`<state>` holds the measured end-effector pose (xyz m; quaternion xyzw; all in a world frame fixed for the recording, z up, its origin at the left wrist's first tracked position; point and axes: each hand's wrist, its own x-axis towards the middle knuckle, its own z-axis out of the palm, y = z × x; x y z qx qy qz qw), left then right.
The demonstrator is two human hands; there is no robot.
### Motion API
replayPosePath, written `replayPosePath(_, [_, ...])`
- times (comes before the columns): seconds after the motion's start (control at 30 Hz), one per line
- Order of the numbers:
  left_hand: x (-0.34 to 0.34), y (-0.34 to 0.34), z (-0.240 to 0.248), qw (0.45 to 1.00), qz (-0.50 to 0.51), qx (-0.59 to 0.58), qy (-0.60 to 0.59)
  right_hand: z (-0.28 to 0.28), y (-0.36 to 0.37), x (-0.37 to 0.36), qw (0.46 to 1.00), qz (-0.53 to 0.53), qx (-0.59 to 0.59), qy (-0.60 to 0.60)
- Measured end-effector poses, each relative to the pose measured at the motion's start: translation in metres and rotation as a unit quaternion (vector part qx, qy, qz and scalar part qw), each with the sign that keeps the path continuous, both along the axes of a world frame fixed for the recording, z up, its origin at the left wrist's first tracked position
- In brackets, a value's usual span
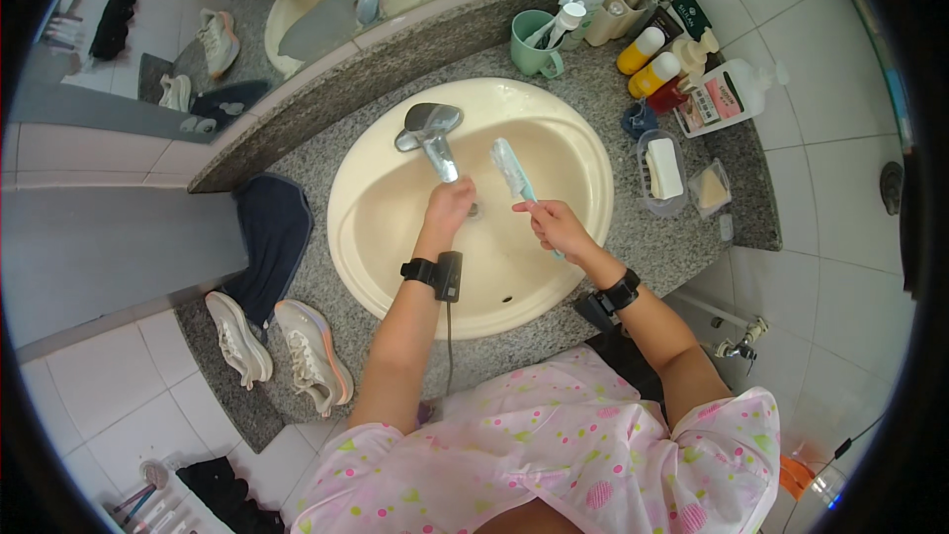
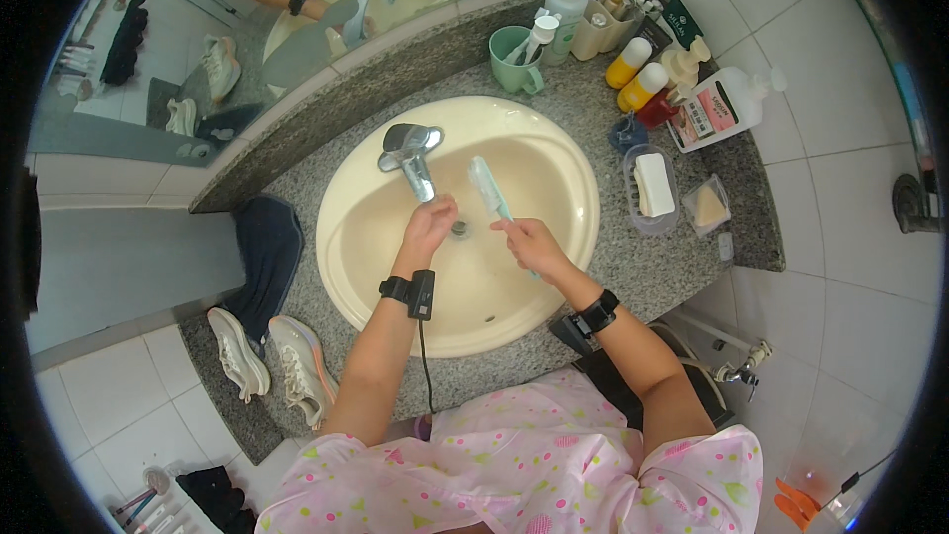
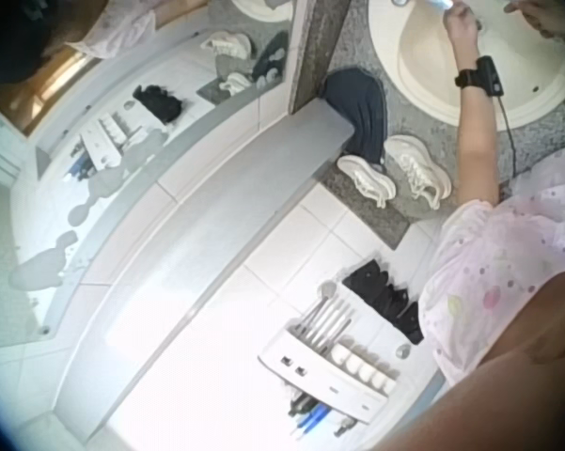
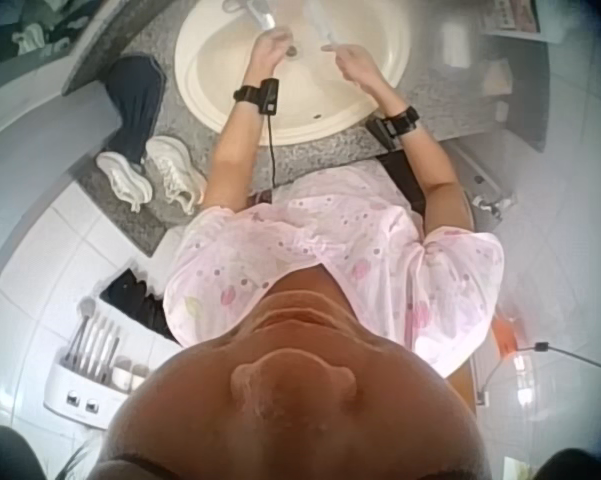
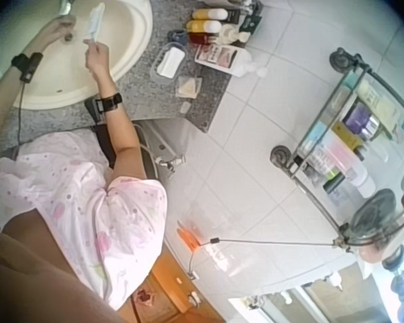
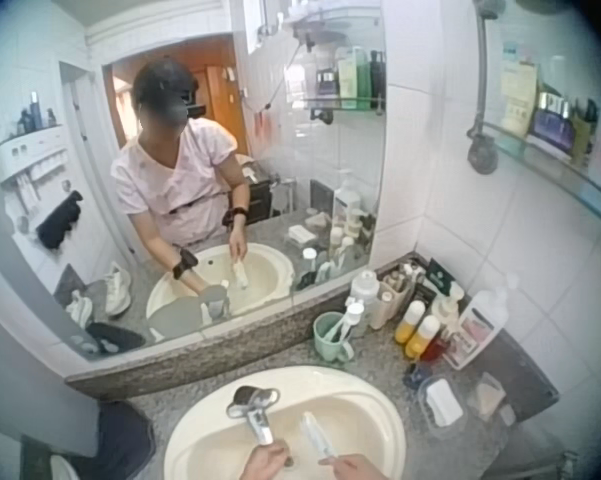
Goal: The person cleans a pair of white shoes over a bathroom sink, first wiping the counter with a cloth and then applying soap to a brush to scrub the exterior of the shoes.
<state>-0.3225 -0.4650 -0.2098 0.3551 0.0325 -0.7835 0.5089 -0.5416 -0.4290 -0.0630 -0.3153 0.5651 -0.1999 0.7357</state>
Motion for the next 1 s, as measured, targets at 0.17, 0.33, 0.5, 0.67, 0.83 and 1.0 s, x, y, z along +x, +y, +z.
replayPosePath(0.17, [0.005, 0.002, 0.006, 0.999, 0.044, -0.009, 0.021, -0.001, 0.001, 0.002, 1.000, 0.005, 0.003, -0.004])
replayPosePath(0.33, [0.012, 0.004, 0.011, 0.999, 0.019, -0.040, 0.021, 0.002, 0.001, 0.004, 1.000, 0.005, 0.006, -0.003])
replayPosePath(0.5, [0.017, 0.006, 0.014, 0.997, 0.029, -0.062, 0.044, 0.000, 0.002, 0.007, 1.000, 0.008, 0.006, -0.001])
replayPosePath(0.67, [0.011, 0.006, 0.026, 0.996, 0.034, -0.058, 0.061, 0.000, 0.002, 0.006, 1.000, 0.007, 0.006, 0.000])
replayPosePath(0.83, [0.011, 0.007, 0.024, 0.997, 0.040, -0.045, 0.046, -0.001, 0.003, 0.007, 1.000, 0.008, 0.008, -0.001])
replayPosePath(1.0, [0.008, 0.005, 0.015, 0.999, 0.025, -0.008, -0.023, -0.001, 0.005, 0.011, 1.000, 0.010, 0.015, -0.001])
